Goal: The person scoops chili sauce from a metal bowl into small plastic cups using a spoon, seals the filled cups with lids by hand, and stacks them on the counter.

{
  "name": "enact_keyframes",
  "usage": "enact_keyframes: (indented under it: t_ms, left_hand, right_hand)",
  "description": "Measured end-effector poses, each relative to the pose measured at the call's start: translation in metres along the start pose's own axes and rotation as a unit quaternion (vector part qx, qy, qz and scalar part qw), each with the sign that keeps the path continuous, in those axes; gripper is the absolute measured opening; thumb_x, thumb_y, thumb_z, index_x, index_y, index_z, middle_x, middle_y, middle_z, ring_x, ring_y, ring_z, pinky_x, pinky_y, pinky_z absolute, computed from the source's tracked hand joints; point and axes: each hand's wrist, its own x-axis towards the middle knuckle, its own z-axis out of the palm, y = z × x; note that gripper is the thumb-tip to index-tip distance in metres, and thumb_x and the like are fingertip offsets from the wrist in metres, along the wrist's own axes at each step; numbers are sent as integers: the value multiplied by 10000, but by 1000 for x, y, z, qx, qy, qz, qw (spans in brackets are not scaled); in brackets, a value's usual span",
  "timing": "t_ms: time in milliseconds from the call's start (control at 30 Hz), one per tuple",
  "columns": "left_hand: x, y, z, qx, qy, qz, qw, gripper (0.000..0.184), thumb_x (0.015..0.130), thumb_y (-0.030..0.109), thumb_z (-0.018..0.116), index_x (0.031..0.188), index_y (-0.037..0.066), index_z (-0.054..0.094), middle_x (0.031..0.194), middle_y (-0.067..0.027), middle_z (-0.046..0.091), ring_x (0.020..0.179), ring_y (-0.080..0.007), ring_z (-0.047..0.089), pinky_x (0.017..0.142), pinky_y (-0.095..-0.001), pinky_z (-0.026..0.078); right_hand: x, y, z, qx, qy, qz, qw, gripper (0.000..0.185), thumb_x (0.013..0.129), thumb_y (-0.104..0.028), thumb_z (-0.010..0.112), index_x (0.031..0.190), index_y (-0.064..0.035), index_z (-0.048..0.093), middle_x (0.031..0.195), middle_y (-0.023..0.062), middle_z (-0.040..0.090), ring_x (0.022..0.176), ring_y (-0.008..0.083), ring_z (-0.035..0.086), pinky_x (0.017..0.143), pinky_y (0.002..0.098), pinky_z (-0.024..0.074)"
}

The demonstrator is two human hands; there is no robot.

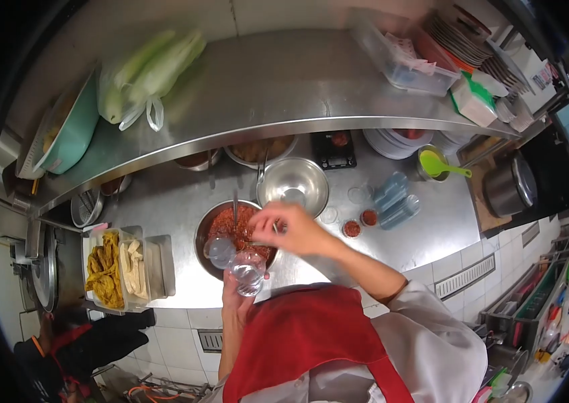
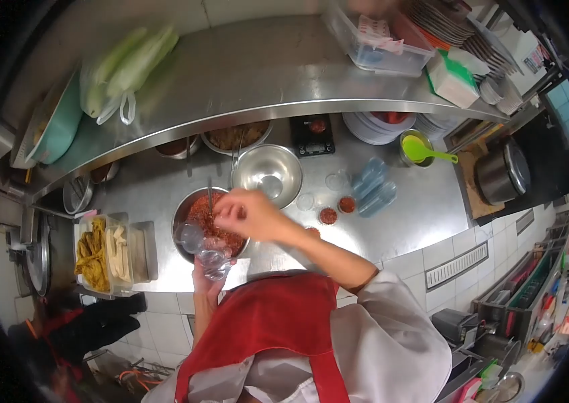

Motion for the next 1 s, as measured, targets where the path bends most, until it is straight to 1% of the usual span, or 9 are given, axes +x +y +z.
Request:
enact_keyframes:
  t_ms: [67,167,200,267,467,567,600,733,1000]
  left_hand:
    - [1,5,4,0,-12,32,999,737,839,462,848,1331,-13,574,1225,-149,646,1117,-316,645,866,-495,595]
    - [-4,18,8,23,22,50,998,747,805,410,885,1324,-19,561,1209,-176,663,1121,-363,670,856,-492,596]
    - [-4,21,10,29,34,57,997,749,796,397,893,1322,-18,558,1216,-180,664,1121,-371,676,857,-494,597]
    - [0,24,7,26,20,75,997,740,766,330,916,1324,1,557,1230,-186,667,1115,-386,687,837,-494,603]
    - [0,29,-11,55,0,97,994,720,779,298,891,1386,101,558,1310,-108,611,1160,-339,647,874,-458,585]
    - [2,30,-7,58,-2,99,993,723,767,298,901,1375,110,559,1322,-109,608,1157,-326,648,869,-456,586]
    - [3,29,-7,59,-6,97,994,728,762,299,904,1375,111,559,1324,-109,607,1157,-324,648,869,-454,585]
    - [4,30,-2,62,17,98,993,745,719,261,936,1345,72,579,1232,-163,640,1097,-344,648,799,-430,588]
    - [-8,33,-10,110,8,67,992,778,728,287,924,1365,32,556,1267,-174,638,1112,-339,649,820,-443,583]
  right_hand:
    - [30,47,-44,-70,77,14,994,217,873,-228,784,1021,-69,773,917,72,749,786,151,690,715,325,561]
    - [82,153,-140,-242,259,145,923,300,866,-233,748,1120,-73,755,1036,197,751,984,361,727,864,451,573]
    - [103,250,-183,-517,217,51,826,525,861,-330,753,1322,-99,659,1321,232,652,1270,411,598,1021,497,515]
    - [109,256,-203,-513,118,283,802,842,799,-456,784,1513,-134,474,1576,201,424,1450,496,362,1191,520,369]
    - [114,324,-229,-538,66,68,837,802,807,-476,770,1463,-87,523,1504,229,498,1434,416,417,1209,518,324]
    - [78,255,-207,-557,40,39,829,657,824,-387,780,1341,-25,598,1382,208,592,1341,425,501,1172,516,358]
    - [51,197,-193,-402,92,62,909,619,810,-312,808,1312,-12,604,1299,203,614,1285,409,529,1126,491,408]
    - [-60,43,-156,-306,84,126,940,593,790,-180,831,1318,-33,604,1148,152,609,1115,373,578,1018,465,463]
    - [-257,80,-143,-347,-30,207,914,591,727,20,775,1293,-57,623,1193,130,605,1122,376,560,977,426,471]
